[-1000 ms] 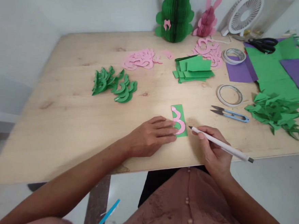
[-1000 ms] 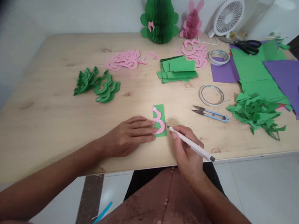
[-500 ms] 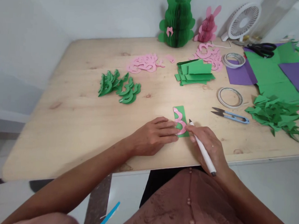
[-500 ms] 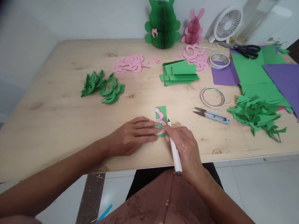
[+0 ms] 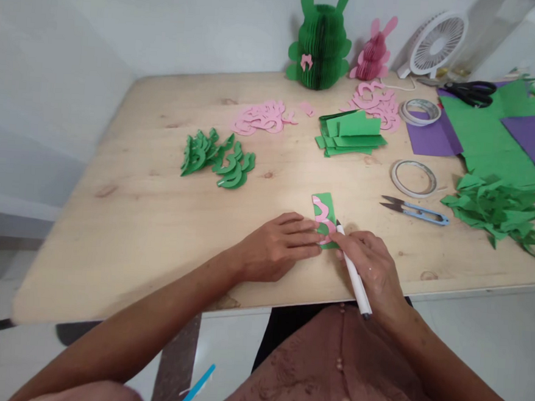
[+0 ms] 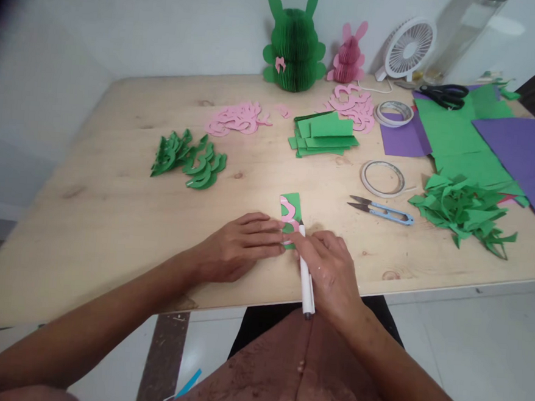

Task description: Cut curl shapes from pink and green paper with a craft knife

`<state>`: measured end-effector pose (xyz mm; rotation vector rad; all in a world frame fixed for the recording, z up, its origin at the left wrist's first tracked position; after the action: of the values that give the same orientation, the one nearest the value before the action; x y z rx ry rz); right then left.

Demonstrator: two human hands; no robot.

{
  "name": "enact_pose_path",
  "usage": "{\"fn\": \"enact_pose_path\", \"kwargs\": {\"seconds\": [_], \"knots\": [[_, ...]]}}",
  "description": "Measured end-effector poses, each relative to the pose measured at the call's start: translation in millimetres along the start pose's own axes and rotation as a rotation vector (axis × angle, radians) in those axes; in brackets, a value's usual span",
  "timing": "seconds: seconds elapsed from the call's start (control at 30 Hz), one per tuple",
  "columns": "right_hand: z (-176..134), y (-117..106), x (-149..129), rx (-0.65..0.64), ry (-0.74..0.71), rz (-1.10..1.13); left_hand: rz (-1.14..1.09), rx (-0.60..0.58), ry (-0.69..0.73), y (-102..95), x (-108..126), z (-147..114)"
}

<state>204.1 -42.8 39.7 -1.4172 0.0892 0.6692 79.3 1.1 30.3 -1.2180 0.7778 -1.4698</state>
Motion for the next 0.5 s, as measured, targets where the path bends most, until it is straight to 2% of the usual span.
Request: {"fn": "enact_pose_path", "kwargs": {"seconds": [0.5], "knots": [[-2.7,3.0,0.3,0.029,-0.027,-0.021,0.000,0.026,0.002,-2.5,1.6,0.4]]}}
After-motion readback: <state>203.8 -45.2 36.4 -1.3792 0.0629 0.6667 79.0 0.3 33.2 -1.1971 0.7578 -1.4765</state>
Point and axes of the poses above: each hand's wrist, its own z-axis towards the middle knuckle, its own y-axis out of the palm, x = y × z, the point moved 8 cm from there along z, towards the middle knuckle, and after that the axes turned 12 degrees about -x, right-handed, at the moved point
